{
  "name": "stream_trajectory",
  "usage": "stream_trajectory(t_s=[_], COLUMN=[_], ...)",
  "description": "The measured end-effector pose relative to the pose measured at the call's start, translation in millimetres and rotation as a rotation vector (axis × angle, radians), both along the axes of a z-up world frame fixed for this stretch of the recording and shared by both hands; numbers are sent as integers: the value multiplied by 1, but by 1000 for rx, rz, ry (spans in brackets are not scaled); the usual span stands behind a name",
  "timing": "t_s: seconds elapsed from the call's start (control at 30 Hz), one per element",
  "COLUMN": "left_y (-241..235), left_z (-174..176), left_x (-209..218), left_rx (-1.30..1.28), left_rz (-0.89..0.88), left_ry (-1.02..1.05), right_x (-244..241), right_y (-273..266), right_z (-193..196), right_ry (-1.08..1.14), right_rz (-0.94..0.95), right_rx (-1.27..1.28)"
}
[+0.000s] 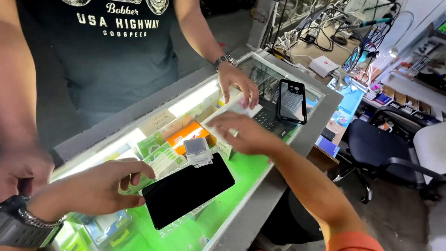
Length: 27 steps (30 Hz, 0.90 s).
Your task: The person cleans a black smartphone screen using a small white wipe. They repeatedly wipe the screen surface while holding the phone with the other hand. The person also handles a screen protector and a small cleaning wipe packet.
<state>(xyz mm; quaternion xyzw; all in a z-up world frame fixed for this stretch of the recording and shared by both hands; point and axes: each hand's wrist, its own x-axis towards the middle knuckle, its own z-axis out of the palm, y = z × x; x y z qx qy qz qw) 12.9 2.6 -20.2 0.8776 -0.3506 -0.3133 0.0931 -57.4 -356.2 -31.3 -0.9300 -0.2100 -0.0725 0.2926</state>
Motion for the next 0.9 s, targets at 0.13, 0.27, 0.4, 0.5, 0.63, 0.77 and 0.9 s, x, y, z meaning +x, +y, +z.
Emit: stream_trajectory(t_s=[0.13,0.27,0.4,0.5,0.63,0.77,0.9], left_y=[-3,-3,-2,-3,-2,-1,0], left_z=[10,11,10,12,32,32,35], left_x=[-4,-5,-3,-5,-12,-13,-14], left_rx=[1,1,-20,-28,-126,-129,-110], left_rz=[26,-13,-52,-69,-8,-31,-40], left_ry=[15,1,-10,-16,118,110,97], right_x=[16,20,23,20,36,36,21], right_y=[-47,-46,-50,-38,-59,-53,-31], right_z=[-6,-4,-18,-22,-68,-63,-35], right_ry=[-18,342,99,-35,-212,-245,-176], right_rz=[16,-90,-14,29,-38,-88,-126], right_rx=[-239,-512,-539,-642,-769,-816,-565])
